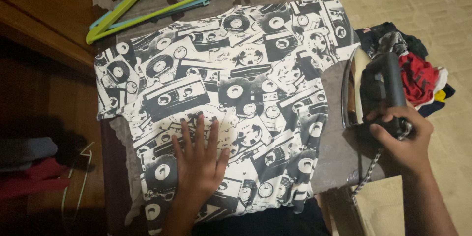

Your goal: The person irons a patterned t-shirt on an ironing board. They smooth the fabric with one hand while moving the iron with the other, then flip the shirt to iron the other side.

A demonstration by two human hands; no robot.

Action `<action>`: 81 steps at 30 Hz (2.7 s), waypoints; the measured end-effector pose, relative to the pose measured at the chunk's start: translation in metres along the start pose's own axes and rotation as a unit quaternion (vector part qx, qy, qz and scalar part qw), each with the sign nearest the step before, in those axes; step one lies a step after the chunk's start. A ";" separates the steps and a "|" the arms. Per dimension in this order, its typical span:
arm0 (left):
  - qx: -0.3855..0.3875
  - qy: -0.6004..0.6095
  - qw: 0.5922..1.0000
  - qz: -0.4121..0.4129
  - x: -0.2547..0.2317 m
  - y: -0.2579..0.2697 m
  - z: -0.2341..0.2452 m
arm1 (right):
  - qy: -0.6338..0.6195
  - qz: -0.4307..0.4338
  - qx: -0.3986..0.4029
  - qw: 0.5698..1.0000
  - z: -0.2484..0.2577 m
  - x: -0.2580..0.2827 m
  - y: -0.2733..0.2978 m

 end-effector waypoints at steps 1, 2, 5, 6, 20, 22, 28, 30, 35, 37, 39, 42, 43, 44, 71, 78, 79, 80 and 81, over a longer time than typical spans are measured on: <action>-0.009 0.005 1.000 -0.008 -0.001 0.000 0.001 | 0.001 0.000 0.000 1.000 -0.011 0.018 -0.003; -0.019 0.009 1.000 -0.017 -0.003 0.000 0.002 | 0.071 0.027 -0.004 0.997 -0.010 0.042 -0.007; -0.027 0.013 0.999 -0.026 -0.004 0.001 0.003 | 0.282 0.116 -0.072 0.950 -0.003 0.112 -0.012; -0.026 0.012 0.999 -0.027 -0.004 0.002 0.003 | 0.350 0.144 -0.104 0.920 -0.003 0.132 -0.010; -0.008 -0.001 1.000 -0.014 -0.001 0.000 -0.002 | 0.414 0.047 0.043 0.908 -0.112 0.172 0.012; -0.016 0.002 1.000 -0.021 -0.002 0.004 -0.002 | 0.418 0.021 0.038 0.908 -0.115 0.166 0.004; -0.017 0.003 1.000 -0.025 -0.004 0.003 -0.001 | 0.395 0.005 0.017 0.919 -0.122 0.162 -0.004; 0.025 -0.002 1.000 0.000 0.001 0.002 -0.007 | 0.366 -0.007 0.030 0.930 -0.119 0.155 -0.006; -0.044 0.010 0.998 -0.048 -0.010 0.005 0.004 | 0.182 -0.098 0.036 0.978 -0.108 0.127 -0.007; -0.043 0.012 0.998 -0.045 -0.010 0.004 0.005 | 0.127 -0.123 0.032 0.984 -0.109 0.119 -0.007; -0.053 0.020 0.997 -0.054 -0.012 0.005 0.007 | 0.002 -0.121 0.026 0.992 -0.109 0.118 -0.004; -0.015 -0.001 1.000 -0.021 -0.006 0.003 0.002 | -0.112 -0.120 0.044 0.986 -0.106 0.122 0.000; -0.018 -0.001 1.000 -0.020 -0.006 0.002 0.002 | -0.138 -0.120 0.053 0.982 -0.105 0.124 0.001; -0.021 -0.002 1.000 -0.020 -0.006 0.002 0.002 | -0.072 -0.081 0.059 0.992 -0.101 0.132 0.001; 0.056 0.031 0.994 -0.086 -0.042 -0.032 -0.001 | -0.026 0.019 -0.017 0.999 -0.015 0.096 -0.009; 0.056 0.028 0.986 -0.152 -0.069 -0.057 -0.007 | -0.019 0.105 0.033 0.994 -0.013 0.083 -0.022; 0.056 0.031 0.985 -0.161 -0.073 -0.061 -0.009 | 0.029 0.114 0.040 0.992 -0.012 0.078 -0.023; 0.056 0.034 0.983 -0.169 -0.076 -0.065 -0.010 | -0.002 0.112 0.028 0.993 -0.009 0.073 -0.022; 0.057 0.035 0.982 -0.176 -0.077 -0.067 -0.011 | -0.036 0.109 0.017 0.993 -0.010 0.067 -0.019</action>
Point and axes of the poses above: each hand's wrist, its own y-axis away from the middle knuckle, its own z-axis out of the back of the hand, x = y × z, the point moved 7 cm from there along -y, towards the middle knuckle, and after that the axes turned 15 degrees about y, right-handed, at the moved point
